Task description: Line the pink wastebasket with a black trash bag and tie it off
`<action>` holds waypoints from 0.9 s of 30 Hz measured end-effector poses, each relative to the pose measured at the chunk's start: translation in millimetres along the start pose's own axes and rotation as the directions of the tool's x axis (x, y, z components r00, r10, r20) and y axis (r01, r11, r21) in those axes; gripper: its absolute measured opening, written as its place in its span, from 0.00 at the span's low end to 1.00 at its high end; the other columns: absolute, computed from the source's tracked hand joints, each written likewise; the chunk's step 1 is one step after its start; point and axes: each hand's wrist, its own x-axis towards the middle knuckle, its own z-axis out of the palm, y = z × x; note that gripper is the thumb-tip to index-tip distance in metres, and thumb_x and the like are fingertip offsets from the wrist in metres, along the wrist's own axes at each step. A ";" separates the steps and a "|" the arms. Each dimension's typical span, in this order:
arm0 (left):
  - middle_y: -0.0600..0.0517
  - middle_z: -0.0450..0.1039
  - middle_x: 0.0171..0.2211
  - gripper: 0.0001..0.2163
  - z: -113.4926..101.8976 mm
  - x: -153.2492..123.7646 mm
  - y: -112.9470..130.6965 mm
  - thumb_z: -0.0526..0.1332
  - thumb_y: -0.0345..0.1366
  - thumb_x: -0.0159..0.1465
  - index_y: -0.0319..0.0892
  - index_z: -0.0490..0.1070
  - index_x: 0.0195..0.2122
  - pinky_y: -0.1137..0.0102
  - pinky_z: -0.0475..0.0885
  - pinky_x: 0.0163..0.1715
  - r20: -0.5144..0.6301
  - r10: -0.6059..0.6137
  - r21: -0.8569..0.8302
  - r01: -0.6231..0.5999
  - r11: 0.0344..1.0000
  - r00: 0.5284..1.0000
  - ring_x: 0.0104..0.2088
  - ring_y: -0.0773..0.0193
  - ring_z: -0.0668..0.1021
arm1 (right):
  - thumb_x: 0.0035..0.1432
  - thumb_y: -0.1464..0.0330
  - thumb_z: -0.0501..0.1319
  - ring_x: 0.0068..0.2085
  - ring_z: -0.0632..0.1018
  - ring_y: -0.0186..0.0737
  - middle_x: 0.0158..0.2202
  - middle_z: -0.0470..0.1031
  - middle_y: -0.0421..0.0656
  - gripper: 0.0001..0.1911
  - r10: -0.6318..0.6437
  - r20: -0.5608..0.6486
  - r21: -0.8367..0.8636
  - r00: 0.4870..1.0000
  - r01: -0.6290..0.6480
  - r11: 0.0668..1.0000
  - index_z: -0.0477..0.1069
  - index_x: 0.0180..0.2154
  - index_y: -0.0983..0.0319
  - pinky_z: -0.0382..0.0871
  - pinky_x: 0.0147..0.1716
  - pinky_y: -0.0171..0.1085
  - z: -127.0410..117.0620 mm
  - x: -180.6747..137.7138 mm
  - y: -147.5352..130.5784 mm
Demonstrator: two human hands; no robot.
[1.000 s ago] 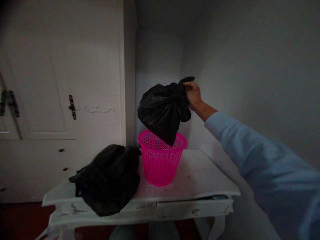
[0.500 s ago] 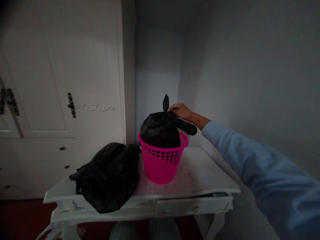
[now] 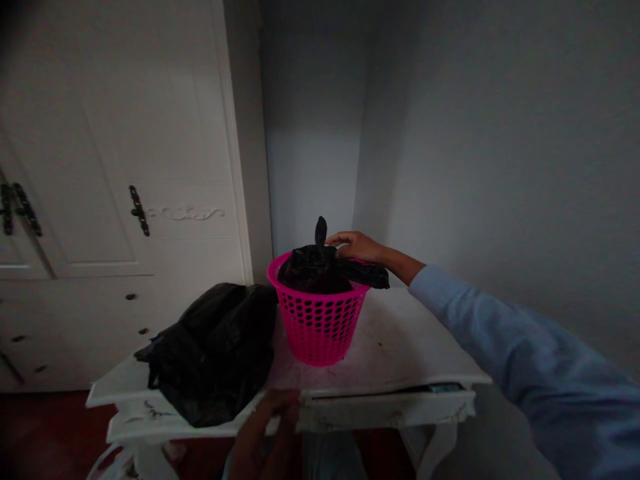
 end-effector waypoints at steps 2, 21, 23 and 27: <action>0.47 0.78 0.49 0.13 -22.7 33.1 55.4 0.57 0.44 0.69 0.47 0.75 0.49 0.63 0.74 0.51 -0.103 0.324 0.038 -0.322 0.946 0.940 0.49 0.57 0.79 | 0.42 0.73 0.71 0.39 0.81 0.39 0.45 0.82 0.43 0.23 -0.020 0.020 0.093 1.000 0.018 0.996 0.80 0.45 0.58 0.77 0.40 0.39 -0.4 -5.4 -0.6; 0.47 0.85 0.38 0.10 -45.6 196.0 172.0 0.58 0.30 0.67 0.43 0.81 0.38 0.64 0.76 0.43 0.019 0.497 0.583 -0.413 0.699 0.868 0.40 0.56 0.84 | 0.43 0.59 0.72 0.30 0.75 0.36 0.28 0.78 0.41 0.13 -0.073 -0.177 0.071 0.981 0.086 0.994 0.78 0.28 0.61 0.70 0.34 0.39 -28.0 -22.3 41.6; 0.47 0.84 0.37 0.11 -51.4 193.1 163.1 0.57 0.33 0.67 0.42 0.81 0.38 0.63 0.76 0.41 -0.049 0.500 0.591 -0.378 0.713 0.865 0.38 0.56 0.84 | 0.43 0.57 0.71 0.30 0.75 0.36 0.28 0.77 0.41 0.15 -0.045 -0.193 0.066 0.980 0.058 0.996 0.77 0.28 0.61 0.71 0.35 0.39 -34.3 -24.1 51.5; 0.41 0.81 0.47 0.15 -53.0 196.6 153.7 0.57 0.33 0.66 0.38 0.76 0.51 0.57 0.76 0.51 0.029 0.609 0.577 -0.511 0.637 0.793 0.47 0.53 0.82 | 0.48 0.54 0.69 0.29 0.74 0.37 0.31 0.77 0.43 0.20 -0.079 -0.209 -0.023 0.975 0.075 0.997 0.76 0.38 0.61 0.71 0.32 0.40 -32.4 -27.3 51.8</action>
